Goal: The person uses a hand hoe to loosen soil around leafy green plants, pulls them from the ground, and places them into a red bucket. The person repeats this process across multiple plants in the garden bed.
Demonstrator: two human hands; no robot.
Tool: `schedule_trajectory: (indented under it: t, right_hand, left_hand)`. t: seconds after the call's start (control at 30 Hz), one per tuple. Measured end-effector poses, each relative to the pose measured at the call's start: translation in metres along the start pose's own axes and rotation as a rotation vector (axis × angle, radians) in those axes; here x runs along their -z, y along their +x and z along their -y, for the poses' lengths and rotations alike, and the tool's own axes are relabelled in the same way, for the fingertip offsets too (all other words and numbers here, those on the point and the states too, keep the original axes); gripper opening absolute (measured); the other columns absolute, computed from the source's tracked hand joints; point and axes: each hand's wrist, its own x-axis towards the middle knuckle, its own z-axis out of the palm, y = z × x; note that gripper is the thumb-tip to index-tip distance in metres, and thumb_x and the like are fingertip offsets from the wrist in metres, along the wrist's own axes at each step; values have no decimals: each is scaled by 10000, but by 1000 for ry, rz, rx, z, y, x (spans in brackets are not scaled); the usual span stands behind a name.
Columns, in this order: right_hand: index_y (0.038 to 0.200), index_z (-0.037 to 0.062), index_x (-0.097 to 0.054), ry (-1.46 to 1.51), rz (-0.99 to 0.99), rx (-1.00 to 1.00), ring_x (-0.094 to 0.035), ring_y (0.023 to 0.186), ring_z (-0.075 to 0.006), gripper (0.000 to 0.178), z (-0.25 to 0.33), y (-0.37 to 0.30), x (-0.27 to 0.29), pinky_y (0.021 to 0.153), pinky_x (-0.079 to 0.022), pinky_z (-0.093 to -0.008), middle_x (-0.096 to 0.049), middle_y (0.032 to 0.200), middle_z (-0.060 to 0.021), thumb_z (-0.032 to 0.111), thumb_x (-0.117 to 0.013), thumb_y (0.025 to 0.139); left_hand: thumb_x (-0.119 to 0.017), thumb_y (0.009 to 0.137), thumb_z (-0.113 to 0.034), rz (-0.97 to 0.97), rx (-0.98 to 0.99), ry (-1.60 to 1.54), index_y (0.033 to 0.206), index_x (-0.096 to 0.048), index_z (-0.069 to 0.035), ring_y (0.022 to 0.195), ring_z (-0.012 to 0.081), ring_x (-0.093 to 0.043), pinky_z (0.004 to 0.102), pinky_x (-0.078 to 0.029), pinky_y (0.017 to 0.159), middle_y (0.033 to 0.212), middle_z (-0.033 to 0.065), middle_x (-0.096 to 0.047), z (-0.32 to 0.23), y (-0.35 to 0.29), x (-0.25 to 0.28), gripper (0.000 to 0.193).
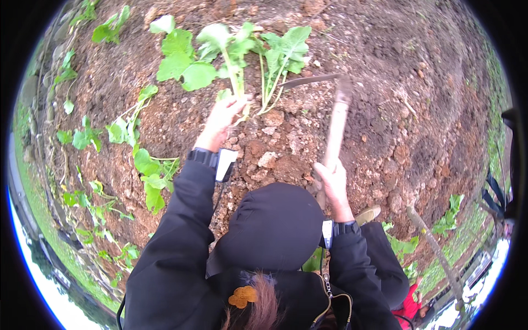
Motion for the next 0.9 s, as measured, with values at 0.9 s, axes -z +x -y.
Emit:
schedule_trajectory:
  t: [0.9]
  right_hand:
    - [779,65,-465,131,-497,114,-449,411,-78,181,-30,17,154,361,-374,-228,-479,580,12,144,-628,789]
  left_hand:
    - [-637,808,-52,213,-263,148,995,-582,-39,693,76,-569,210,-430,582,883,47,-654,-11,47,-129,195]
